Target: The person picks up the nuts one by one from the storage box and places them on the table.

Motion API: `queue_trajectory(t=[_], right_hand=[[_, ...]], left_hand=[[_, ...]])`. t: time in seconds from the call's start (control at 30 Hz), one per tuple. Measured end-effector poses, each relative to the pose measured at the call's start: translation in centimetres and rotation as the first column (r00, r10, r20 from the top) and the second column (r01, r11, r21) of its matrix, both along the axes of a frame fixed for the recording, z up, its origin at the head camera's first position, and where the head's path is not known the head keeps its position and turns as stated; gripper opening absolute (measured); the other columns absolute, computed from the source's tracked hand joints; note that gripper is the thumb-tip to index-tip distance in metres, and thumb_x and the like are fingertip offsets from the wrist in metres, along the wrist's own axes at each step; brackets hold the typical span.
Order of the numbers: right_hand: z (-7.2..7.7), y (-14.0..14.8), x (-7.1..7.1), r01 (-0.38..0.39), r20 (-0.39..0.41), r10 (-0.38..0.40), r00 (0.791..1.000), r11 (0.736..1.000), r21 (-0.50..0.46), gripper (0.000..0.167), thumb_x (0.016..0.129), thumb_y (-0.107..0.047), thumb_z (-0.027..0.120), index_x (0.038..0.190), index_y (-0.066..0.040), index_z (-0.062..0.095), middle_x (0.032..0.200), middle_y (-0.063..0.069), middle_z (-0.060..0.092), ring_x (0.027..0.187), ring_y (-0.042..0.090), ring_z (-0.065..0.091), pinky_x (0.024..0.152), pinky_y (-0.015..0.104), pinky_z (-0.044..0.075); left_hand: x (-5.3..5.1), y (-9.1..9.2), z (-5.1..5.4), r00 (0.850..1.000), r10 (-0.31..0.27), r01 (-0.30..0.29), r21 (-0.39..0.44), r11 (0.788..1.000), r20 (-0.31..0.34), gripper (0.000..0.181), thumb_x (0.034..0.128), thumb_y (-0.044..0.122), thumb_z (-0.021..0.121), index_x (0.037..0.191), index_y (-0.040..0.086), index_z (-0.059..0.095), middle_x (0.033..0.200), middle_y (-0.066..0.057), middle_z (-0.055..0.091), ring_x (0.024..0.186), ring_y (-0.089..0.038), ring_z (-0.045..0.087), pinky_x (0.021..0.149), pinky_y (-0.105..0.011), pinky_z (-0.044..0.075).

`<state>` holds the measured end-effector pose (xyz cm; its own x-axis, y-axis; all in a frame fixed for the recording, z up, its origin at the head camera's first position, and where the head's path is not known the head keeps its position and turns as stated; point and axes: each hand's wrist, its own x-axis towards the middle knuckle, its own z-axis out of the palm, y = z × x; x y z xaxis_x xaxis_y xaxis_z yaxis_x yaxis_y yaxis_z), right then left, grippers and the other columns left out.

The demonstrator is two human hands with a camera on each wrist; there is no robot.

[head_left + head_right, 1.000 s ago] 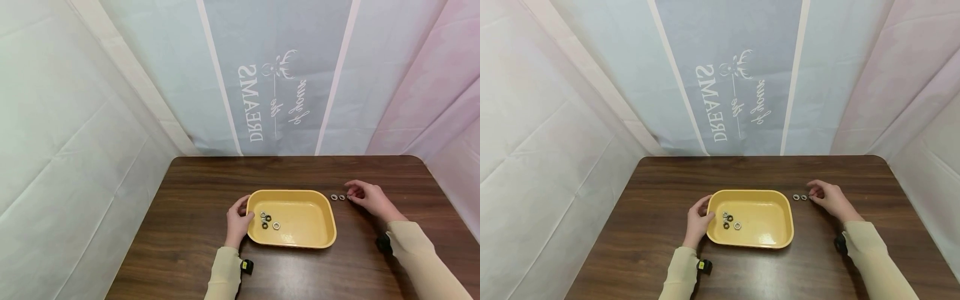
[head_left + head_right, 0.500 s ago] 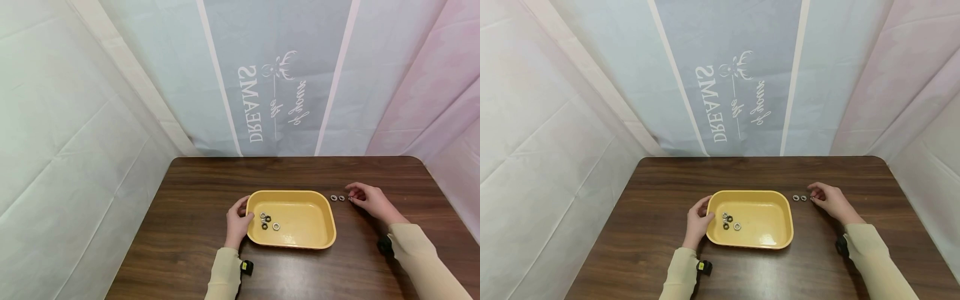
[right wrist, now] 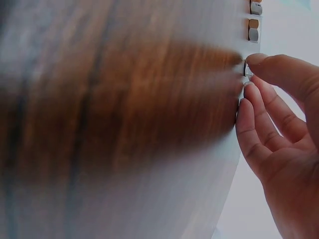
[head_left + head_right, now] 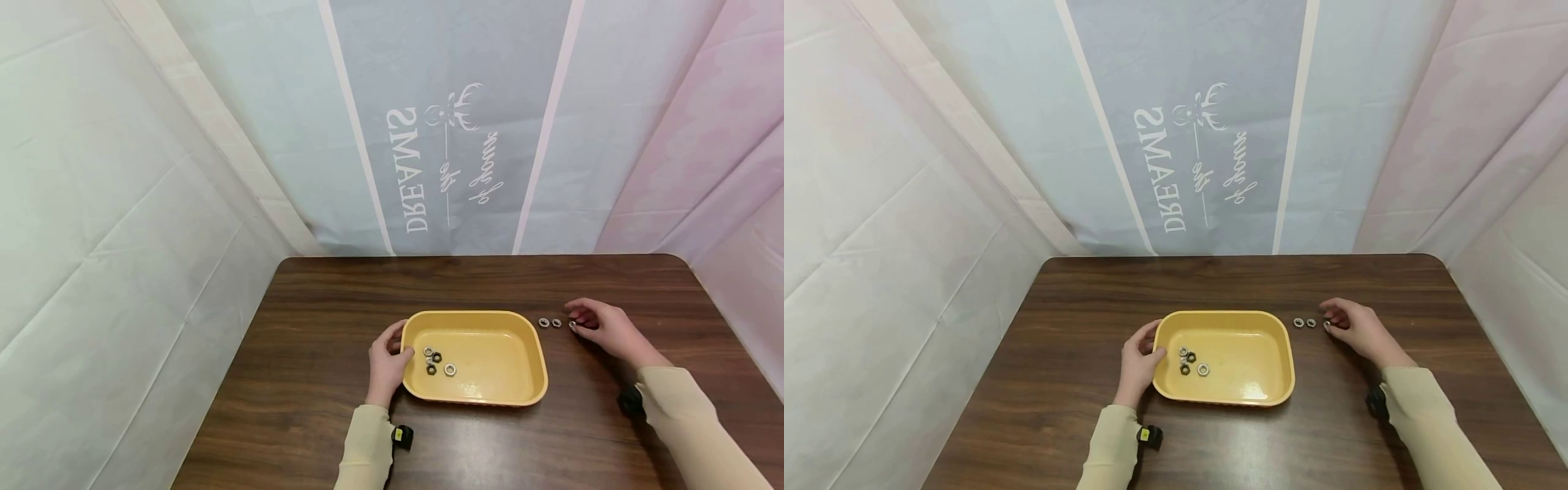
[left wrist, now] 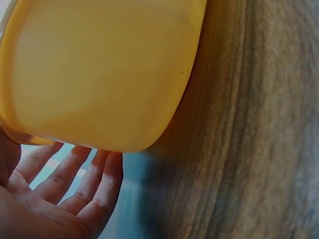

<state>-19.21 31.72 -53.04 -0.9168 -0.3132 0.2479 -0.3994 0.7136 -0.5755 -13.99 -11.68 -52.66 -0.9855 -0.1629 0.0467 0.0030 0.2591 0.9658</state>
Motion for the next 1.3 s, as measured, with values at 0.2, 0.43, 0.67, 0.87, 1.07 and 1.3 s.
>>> queue_trajectory(t=[0.2, 0.43, 0.67, 0.87, 1.07, 1.3], right_hand=[[0.1, 0.3, 0.6, -0.012, -0.021, 0.012, 1.0, 1.0, -0.015, 0.042, 0.071, 0.007, 0.077, 0.11, 0.001, 0.062, 0.092, 0.009, 0.066, 0.077, 0.02, 0.061, 0.064, 0.025, 0.052], [0.2, 0.7, 1.0, -0.019, -0.007, 0.019, 1.0, 1.0, -0.001, 0.047, 0.07, 0.005, 0.079, 0.114, 0.001, 0.061, 0.097, 0.012, 0.066, 0.082, 0.024, 0.062, 0.067, 0.026, 0.053], [0.9, 0.5, 1.6, -0.031, 0.015, 0.031, 0.999, 0.999, 0.039, 0.052, 0.071, 0.002, 0.079, 0.119, -0.001, 0.059, 0.1, 0.01, 0.066, 0.086, 0.026, 0.062, 0.069, 0.031, 0.054], [2.4, -0.3, 2.4, -0.05, 0.021, 0.05, 0.999, 0.999, 0.017, 0.058, 0.071, 0.001, 0.08, 0.124, 0.0, 0.056, 0.103, 0.014, 0.067, 0.089, 0.031, 0.063, 0.072, 0.034, 0.054], [3.8, -1.5, 3.4, -0.08, 0.007, 0.08, 0.997, 0.997, -0.009, 0.06, 0.072, -0.001, 0.08, 0.127, -0.002, 0.054, 0.105, 0.014, 0.067, 0.091, 0.033, 0.063, 0.074, 0.036, 0.054], [4.9, -2.6, 4.1, -0.1, 0.003, 0.1, 0.995, 0.994, -0.03, 0.061, 0.074, -0.004, 0.08, 0.129, -0.005, 0.053, 0.111, 0.014, 0.066, 0.095, 0.033, 0.063, 0.077, 0.029, 0.053]], left_hand=[[0.0, 0.2, 0.1, 1.0, -0.01, 0.01, 0.004, 1.0, 0.002, 0.055, 0.0725, -0.007, 0.063, 0.121, 0.019, 0.067, 0.105, -0.006, 0.065, 0.082, -0.019, 0.061, 0.063, -0.028, 0.054], [-0.1, 0.1, 0.0, 1.0, -0.012, 0.012, 0.007, 1.0, 0.003, 0.055, 0.0727, -0.007, 0.063, 0.121, 0.019, 0.067, 0.105, -0.006, 0.065, 0.082, -0.018, 0.062, 0.064, -0.028, 0.054], [0.0, 0.1, -0.1, 1.0, -0.006, 0.006, 0.001, 1.0, 0.009, 0.055, 0.0727, -0.007, 0.063, 0.121, 0.02, 0.067, 0.106, -0.009, 0.065, 0.083, -0.018, 0.062, 0.064, -0.028, 0.054], [0.1, 0.1, -0.1, 1.0, -0.002, 0.003, -0.003, 1.0, 0.013, 0.055, 0.0733, -0.007, 0.063, 0.122, 0.019, 0.066, 0.107, -0.01, 0.065, 0.083, -0.018, 0.062, 0.064, -0.029, 0.054], [-0.1, 0.0, -0.1, 1.0, 0.0, 0.0, -0.004, 1.0, 0.01, 0.055, 0.0729, -0.007, 0.063, 0.121, 0.02, 0.066, 0.105, -0.008, 0.065, 0.082, -0.018, 0.062, 0.064, -0.029, 0.054], [-0.1, -0.1, -0.2, 1.0, -0.005, 0.005, -0.003, 1.0, 0.01, 0.055, 0.0734, -0.008, 0.063, 0.121, 0.02, 0.066, 0.106, -0.008, 0.065, 0.082, -0.018, 0.062, 0.064, -0.028, 0.054]])
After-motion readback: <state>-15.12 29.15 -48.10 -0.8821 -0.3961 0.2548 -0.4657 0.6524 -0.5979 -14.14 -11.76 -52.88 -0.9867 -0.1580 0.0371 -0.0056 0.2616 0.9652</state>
